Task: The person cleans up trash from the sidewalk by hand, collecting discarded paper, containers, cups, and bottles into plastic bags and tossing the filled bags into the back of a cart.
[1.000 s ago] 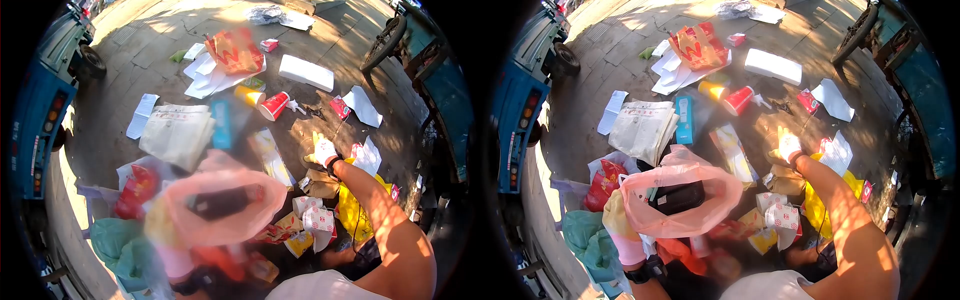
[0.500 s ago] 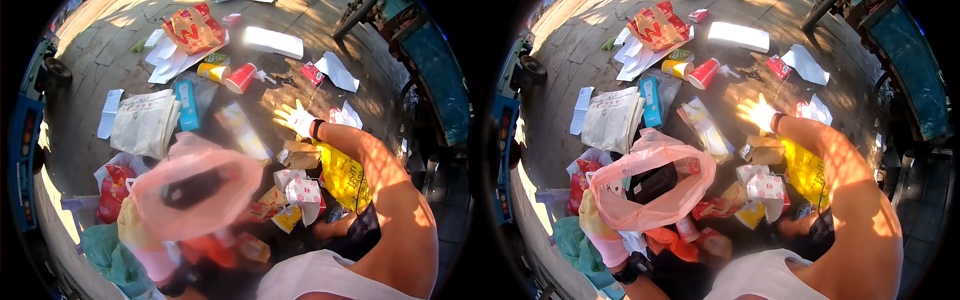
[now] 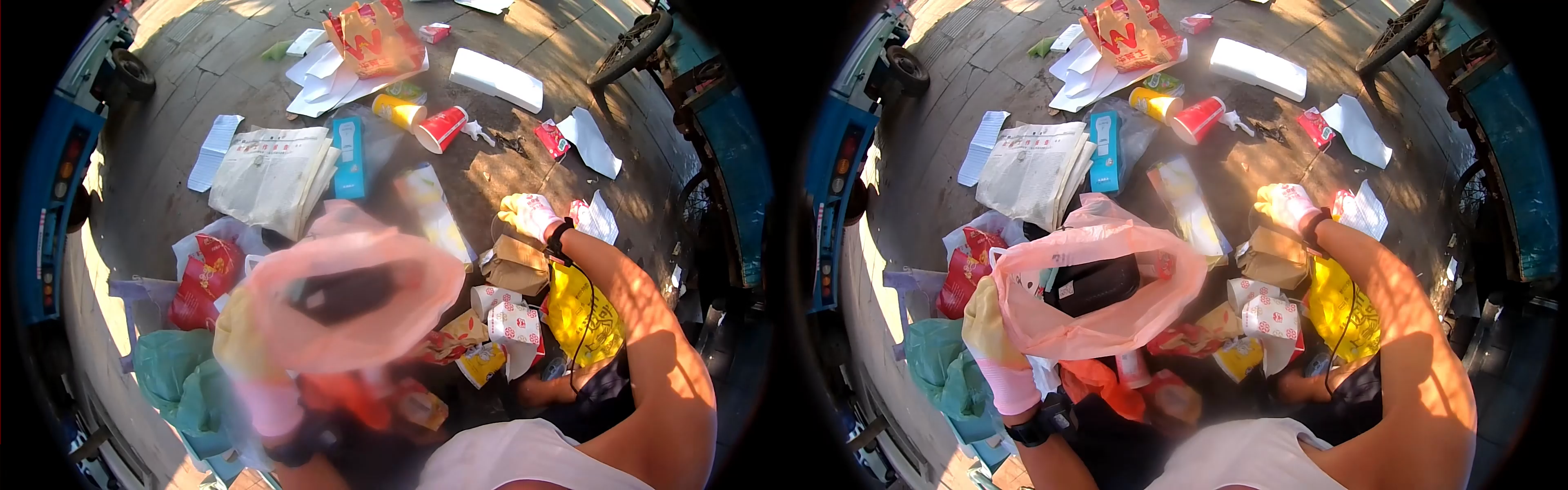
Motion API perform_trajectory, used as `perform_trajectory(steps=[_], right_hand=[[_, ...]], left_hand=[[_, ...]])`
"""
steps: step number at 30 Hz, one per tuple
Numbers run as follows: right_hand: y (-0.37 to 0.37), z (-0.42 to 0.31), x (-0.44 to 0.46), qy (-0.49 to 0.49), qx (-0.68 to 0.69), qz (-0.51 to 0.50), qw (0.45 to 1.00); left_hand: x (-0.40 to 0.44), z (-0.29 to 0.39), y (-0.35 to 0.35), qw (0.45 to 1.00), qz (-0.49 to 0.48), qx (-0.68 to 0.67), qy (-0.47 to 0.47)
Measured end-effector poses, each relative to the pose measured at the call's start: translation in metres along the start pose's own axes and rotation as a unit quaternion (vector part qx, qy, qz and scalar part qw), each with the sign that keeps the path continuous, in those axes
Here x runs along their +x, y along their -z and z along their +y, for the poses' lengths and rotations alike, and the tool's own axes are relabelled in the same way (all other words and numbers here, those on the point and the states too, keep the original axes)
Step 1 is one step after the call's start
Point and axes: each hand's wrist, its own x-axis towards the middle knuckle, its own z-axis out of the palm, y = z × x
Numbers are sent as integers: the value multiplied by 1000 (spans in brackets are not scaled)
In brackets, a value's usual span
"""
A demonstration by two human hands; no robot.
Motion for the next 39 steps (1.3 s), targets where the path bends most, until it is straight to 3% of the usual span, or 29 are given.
perform_trajectory(steps=[3,5,7,9,10,11,12,14,15,19,20,24,27,28,30,32,36,38,39], right_hand=[[47,-49,-25,107,126,176,970],[88,-108,-46,199,119,336,913],[141,-169,-85,345,88,316,880],[144,-226,-105,489,104,378,779],[133,-254,-110,504,92,409,755],[117,-277,-107,516,80,440,731],[90,-290,-91,521,89,363,767],[67,-305,-76,515,81,296,800],[68,-309,-73,510,64,308,801],[74,-324,-62,485,6,355,799],[74,-325,-63,482,-8,363,798],[62,-289,-77,450,-75,232,859],[46,-277,-66,444,-88,236,860],[50,-274,-71,456,-60,314,831],[62,-271,-78,351,-6,405,845],[59,-255,-79,273,20,375,885],[83,-242,-75,173,23,84,981],[78,-230,-56,104,72,43,991],[71,-223,-45,63,120,75,988]], left_hand=[[0,-10,-4,999,-6,22,-48],[1,-11,-9,995,-21,29,-88],[1,-13,-7,990,-29,60,-125],[2,-12,-1,991,-40,63,-115],[3,-10,0,998,-40,-24,-48],[1,-9,2,998,-39,-27,-43],[0,-8,3,998,-37,-29,-37],[-4,-8,4,991,-28,74,-110],[-7,-6,2,987,-23,96,-130],[-9,8,11,997,-43,-5,-62],[-6,7,15,995,-51,31,-79],[-1,7,19,942,-78,242,-219],[-5,19,17,921,-91,282,-251],[-4,14,20,908,-86,314,-262],[-3,10,26,905,-61,327,-267],[-4,7,31,929,-41,267,-252],[-2,0,34,982,-42,56,-178],[1,1,37,993,-36,-12,-110],[2,2,38,995,-29,-44,-83]])
